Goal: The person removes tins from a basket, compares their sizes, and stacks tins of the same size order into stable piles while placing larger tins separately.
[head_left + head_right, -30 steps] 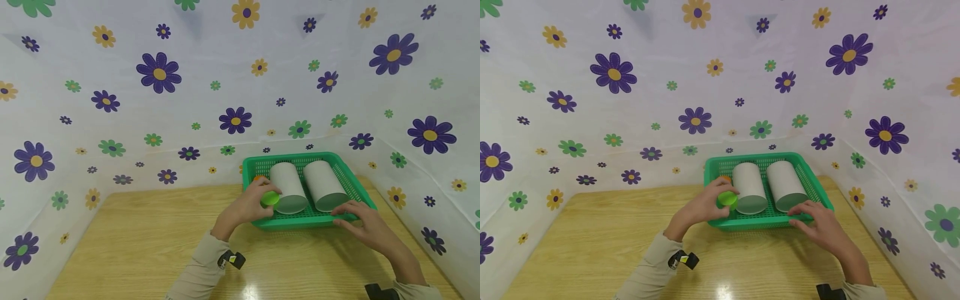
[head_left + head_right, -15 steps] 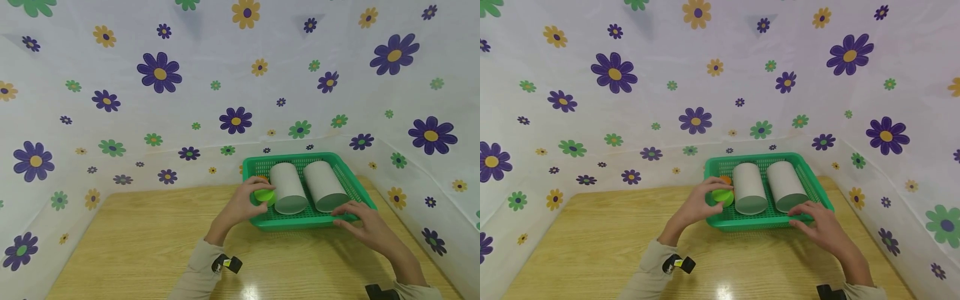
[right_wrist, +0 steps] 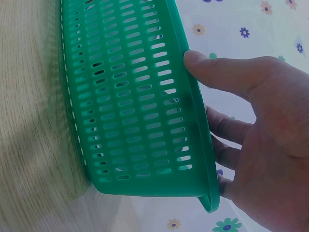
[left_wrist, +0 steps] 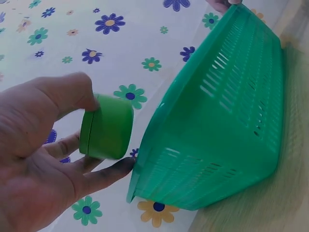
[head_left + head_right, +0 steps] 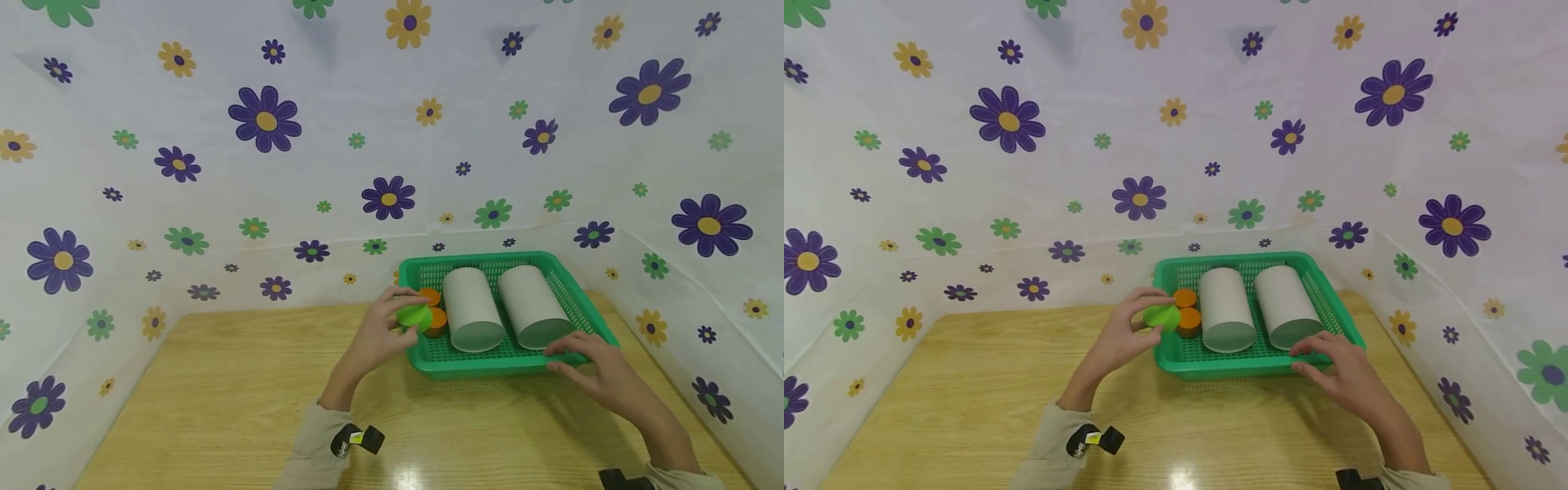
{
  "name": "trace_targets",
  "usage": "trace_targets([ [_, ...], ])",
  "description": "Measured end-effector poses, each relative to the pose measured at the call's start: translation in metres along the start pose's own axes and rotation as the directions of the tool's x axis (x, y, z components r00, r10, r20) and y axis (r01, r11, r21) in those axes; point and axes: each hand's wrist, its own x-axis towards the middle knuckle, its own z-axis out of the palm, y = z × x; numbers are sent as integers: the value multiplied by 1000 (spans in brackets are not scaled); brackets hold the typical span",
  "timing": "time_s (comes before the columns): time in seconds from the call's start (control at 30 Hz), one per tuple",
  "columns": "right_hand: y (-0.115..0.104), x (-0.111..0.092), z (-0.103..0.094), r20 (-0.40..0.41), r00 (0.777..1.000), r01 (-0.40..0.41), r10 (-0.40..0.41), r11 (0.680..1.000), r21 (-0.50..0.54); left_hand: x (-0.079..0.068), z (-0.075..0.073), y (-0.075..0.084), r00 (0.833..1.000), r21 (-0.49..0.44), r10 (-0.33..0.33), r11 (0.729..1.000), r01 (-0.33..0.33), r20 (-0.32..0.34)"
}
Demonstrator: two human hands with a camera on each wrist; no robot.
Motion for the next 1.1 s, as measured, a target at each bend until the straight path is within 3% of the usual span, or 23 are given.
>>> trace_targets([
  [0.3,0,3,-2,-3,1000,25,-25,1000,5,-23,-16,-15,990,10,-64,998,65,-126],
  [0.67,-3,5,-5,6,1000,13,-13,1000,11,-26,-29,-32,976,10,-78,997,82,-204],
  [0.77,-3,5,-5,3,1000,10,-10,1000,9,-27,-31,-48,967,15,-92,995,98,-236],
  [0.87,-3,4,-4,3,1000,6,-6,1000,10,-29,-34,-54,958,11,-103,994,110,-267],
  [1.1,-3,1,0,12,1000,-8,8,1000,6,-35,-38,-45,943,-5,-169,985,175,-288],
])
